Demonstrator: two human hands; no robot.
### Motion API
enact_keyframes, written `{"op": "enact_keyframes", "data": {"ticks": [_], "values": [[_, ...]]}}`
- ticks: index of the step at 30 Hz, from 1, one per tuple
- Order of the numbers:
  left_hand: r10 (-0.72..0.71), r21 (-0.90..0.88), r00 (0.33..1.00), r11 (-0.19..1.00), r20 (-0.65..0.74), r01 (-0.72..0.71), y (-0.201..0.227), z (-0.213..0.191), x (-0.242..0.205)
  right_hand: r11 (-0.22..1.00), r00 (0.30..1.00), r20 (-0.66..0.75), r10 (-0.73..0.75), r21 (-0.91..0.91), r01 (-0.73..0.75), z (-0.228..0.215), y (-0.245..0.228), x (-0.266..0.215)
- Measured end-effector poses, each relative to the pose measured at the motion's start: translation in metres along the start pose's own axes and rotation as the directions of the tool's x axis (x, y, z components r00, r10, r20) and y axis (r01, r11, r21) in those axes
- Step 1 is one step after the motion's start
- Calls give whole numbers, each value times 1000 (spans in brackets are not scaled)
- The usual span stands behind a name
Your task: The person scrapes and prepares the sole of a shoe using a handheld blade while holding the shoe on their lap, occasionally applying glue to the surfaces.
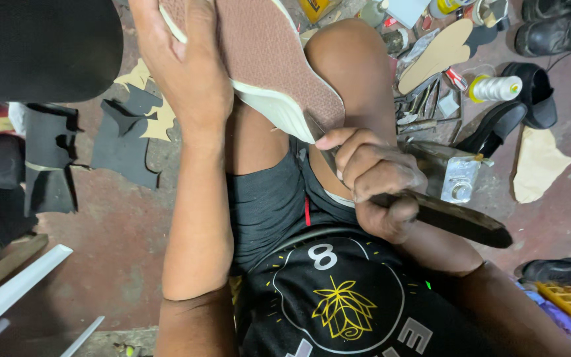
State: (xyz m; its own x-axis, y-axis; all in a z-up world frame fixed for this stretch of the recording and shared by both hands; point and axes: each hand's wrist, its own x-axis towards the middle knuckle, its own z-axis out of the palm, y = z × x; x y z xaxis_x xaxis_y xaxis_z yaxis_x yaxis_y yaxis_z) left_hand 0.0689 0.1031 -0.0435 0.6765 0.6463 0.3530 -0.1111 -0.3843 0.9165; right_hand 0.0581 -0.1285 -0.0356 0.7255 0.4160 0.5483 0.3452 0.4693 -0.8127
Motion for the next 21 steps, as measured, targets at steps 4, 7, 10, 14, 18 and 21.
{"op": "enact_keyframes", "data": {"ticks": [4,7,10,14,18,21], "values": [[10,11,1000,1000,-17,-10,3,-2,-3,1000,1000,-13,1,-21,-1,4,0,0],[18,9,1000,1000,-21,-18,2,-5,-5,999,1000,19,-3,-45,4,2,2,0],[-8,31,999,999,-31,9,0,-6,-4,997,999,22,-33,-75,35,4,4,-1],[-1,63,999,998,-46,4,1,-7,-6,984,988,57,-143,-99,149,6,8,3],[5,-11,1000,1000,-28,-5,2,-8,-9,981,976,197,-90,-149,121,0,-5,7],[1,-28,1000,1000,-11,-1,2,-8,-11,981,967,251,-32,-179,79,-4,-11,8]]}}
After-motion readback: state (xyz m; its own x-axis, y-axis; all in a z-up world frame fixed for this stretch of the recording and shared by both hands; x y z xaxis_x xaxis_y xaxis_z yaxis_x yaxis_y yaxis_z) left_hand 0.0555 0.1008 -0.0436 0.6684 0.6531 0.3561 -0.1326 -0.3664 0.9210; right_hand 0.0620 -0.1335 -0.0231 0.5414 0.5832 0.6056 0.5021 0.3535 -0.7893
